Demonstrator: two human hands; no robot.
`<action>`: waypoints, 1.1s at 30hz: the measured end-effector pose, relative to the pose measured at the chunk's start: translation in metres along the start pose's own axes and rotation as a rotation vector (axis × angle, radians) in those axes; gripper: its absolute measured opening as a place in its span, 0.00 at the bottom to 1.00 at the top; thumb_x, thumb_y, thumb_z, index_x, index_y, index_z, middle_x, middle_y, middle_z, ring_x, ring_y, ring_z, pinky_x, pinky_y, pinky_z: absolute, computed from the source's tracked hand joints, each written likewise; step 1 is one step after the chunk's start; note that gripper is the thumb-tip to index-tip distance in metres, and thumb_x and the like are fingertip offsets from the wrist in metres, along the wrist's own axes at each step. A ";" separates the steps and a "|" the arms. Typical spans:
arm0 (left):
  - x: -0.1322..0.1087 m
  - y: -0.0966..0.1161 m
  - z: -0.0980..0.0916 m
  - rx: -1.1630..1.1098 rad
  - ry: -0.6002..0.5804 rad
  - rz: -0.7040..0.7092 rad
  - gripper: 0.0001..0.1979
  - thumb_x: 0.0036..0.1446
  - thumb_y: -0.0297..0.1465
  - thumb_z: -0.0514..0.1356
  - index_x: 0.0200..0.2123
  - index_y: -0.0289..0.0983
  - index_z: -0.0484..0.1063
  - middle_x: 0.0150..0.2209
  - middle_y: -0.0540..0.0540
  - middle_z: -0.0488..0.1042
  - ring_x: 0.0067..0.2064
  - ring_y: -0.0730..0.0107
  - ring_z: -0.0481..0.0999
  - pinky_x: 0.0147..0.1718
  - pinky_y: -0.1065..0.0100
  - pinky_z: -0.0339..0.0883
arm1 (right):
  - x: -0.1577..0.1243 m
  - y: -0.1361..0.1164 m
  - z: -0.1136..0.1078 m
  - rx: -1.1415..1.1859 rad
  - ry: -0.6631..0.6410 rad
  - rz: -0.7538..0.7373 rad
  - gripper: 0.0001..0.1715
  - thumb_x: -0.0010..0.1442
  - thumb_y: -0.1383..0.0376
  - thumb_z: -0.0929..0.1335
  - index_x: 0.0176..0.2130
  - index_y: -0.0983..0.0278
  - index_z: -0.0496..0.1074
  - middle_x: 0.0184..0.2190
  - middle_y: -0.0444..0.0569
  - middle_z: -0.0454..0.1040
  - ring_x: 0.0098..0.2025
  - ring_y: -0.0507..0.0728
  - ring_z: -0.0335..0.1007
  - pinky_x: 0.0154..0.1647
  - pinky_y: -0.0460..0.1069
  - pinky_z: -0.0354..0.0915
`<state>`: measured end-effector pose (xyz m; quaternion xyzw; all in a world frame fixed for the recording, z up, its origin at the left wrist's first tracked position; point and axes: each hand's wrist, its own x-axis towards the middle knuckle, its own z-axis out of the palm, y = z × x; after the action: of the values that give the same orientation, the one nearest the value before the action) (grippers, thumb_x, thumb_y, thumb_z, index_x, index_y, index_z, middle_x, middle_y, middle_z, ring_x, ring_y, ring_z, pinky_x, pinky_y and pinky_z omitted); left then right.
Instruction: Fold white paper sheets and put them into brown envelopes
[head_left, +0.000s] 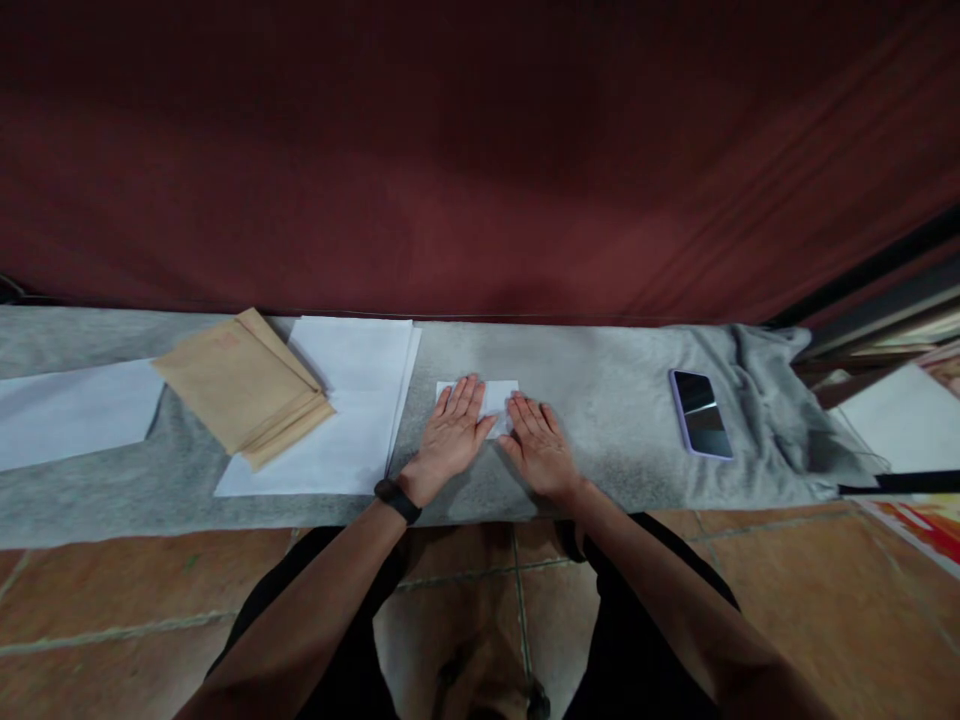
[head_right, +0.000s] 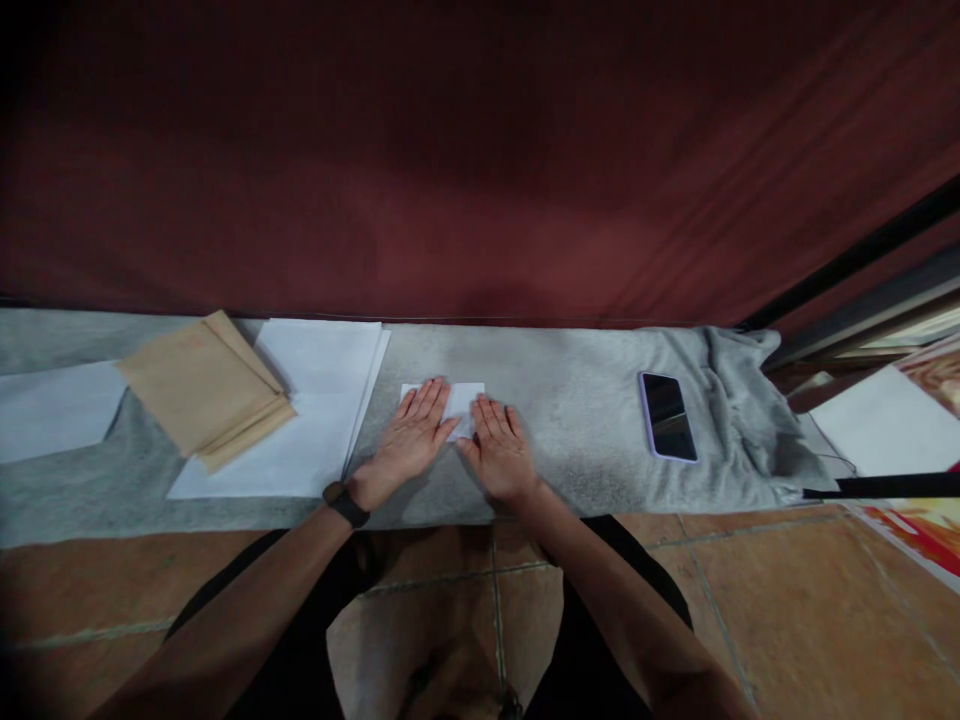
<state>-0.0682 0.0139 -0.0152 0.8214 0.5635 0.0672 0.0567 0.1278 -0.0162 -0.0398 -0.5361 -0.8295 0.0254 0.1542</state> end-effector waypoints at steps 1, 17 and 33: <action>-0.001 -0.002 0.000 -0.001 0.009 -0.008 0.34 0.75 0.43 0.41 0.74 0.28 0.53 0.76 0.34 0.50 0.78 0.56 0.46 0.75 0.51 0.41 | 0.002 0.001 0.000 -0.001 -0.001 0.010 0.36 0.76 0.53 0.58 0.74 0.69 0.55 0.74 0.60 0.58 0.76 0.63 0.52 0.77 0.62 0.46; -0.011 -0.023 0.006 -0.071 0.173 -0.219 0.34 0.72 0.42 0.46 0.73 0.26 0.54 0.74 0.29 0.54 0.76 0.46 0.52 0.73 0.44 0.47 | 0.010 0.007 -0.001 -0.014 -0.004 0.081 0.38 0.76 0.52 0.57 0.75 0.71 0.53 0.75 0.61 0.55 0.76 0.66 0.51 0.76 0.64 0.47; 0.014 -0.039 -0.020 -0.092 0.169 -0.241 0.18 0.65 0.30 0.56 0.55 0.32 0.74 0.51 0.33 0.74 0.55 0.46 0.73 0.58 0.50 0.68 | 0.012 0.002 0.003 0.016 -0.007 0.113 0.38 0.76 0.53 0.57 0.74 0.73 0.54 0.74 0.64 0.56 0.75 0.68 0.52 0.75 0.67 0.47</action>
<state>-0.1025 0.0416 -0.0018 0.7359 0.6570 0.1548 0.0543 0.1241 -0.0047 -0.0404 -0.5806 -0.7984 0.0428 0.1538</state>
